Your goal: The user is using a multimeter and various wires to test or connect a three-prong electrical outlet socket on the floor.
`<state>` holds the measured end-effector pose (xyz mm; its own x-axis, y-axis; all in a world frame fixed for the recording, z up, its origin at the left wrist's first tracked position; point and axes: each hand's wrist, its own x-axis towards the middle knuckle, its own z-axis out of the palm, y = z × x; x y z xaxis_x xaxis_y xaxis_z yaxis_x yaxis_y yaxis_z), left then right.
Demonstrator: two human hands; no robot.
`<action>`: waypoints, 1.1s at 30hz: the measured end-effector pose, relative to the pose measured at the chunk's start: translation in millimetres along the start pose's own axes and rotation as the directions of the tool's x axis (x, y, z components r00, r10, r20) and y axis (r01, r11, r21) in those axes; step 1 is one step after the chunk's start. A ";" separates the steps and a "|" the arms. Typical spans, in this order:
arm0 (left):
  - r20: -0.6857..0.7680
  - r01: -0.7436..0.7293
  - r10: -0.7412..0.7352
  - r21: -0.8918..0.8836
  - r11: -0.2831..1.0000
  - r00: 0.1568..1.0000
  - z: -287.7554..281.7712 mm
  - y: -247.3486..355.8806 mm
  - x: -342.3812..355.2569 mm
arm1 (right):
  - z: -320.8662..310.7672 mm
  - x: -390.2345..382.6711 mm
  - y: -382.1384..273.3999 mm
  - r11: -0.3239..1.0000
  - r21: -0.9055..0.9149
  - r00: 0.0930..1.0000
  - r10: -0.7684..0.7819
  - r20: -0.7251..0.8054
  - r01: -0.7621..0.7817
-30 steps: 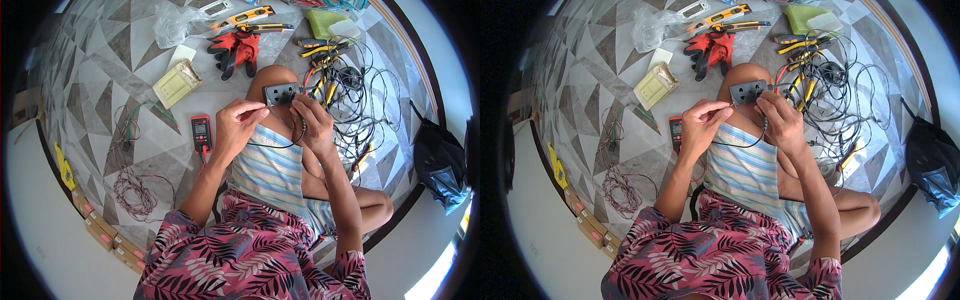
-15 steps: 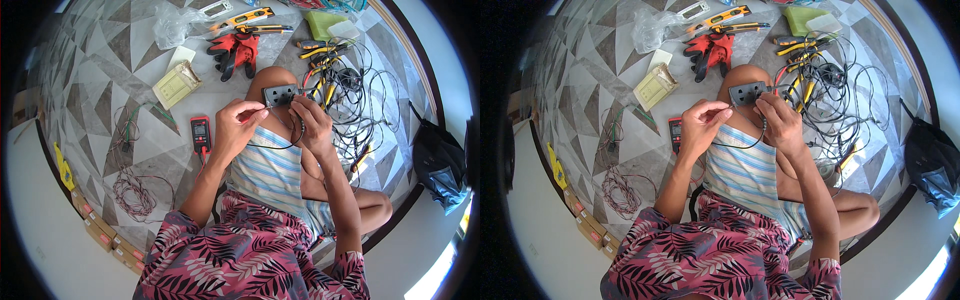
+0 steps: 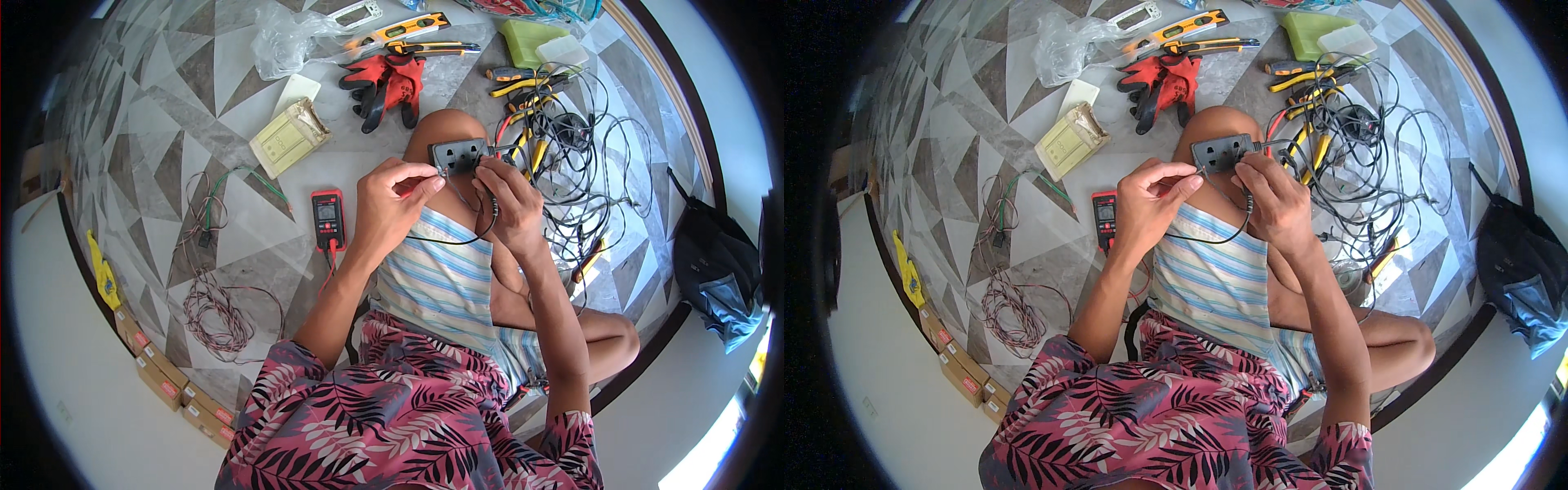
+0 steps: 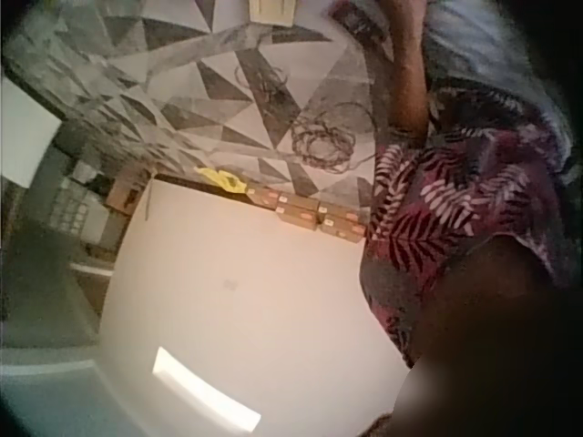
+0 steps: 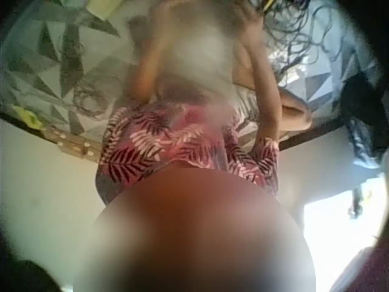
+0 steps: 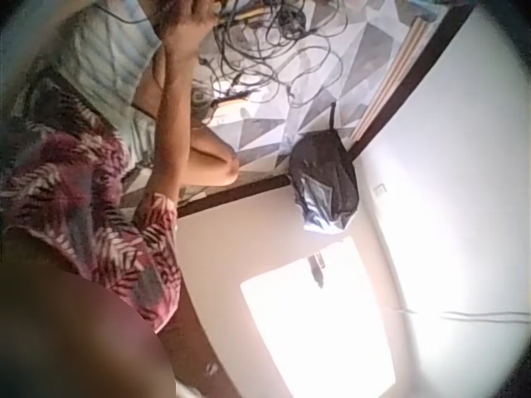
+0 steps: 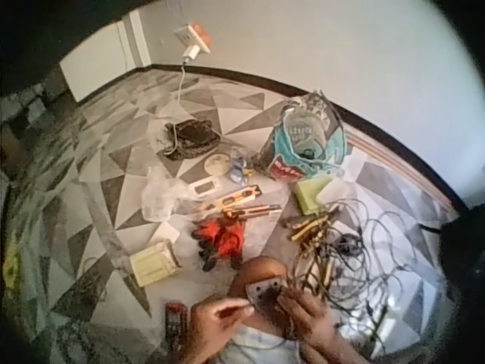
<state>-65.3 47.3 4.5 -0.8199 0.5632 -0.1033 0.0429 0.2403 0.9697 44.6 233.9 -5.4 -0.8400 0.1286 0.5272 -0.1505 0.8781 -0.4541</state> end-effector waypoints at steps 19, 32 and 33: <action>0.002 -0.081 0.081 -0.003 0.997 0.997 5.5 1.6 2.0 | 1.2 0.9 -1.0 1.000 0.001 1.000 0.000 -0.014 0.000; -0.027 -0.331 0.338 0.141 0.933 0.941 19.4 -4.7 1.8 | 1.0 0.8 -1.6 0.999 0.028 0.999 0.040 -0.012 -0.040; -0.028 -0.331 0.338 0.139 0.933 0.941 19.1 -3.5 2.3 | 1.2 0.2 -1.0 0.999 0.027 0.999 0.039 -0.011 -0.039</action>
<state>-56.4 62.9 -3.4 -0.7731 0.5886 0.2364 0.3905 0.1480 0.9086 43.9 232.5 -5.7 -0.8396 0.1676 0.5167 -0.1322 0.8596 -0.4936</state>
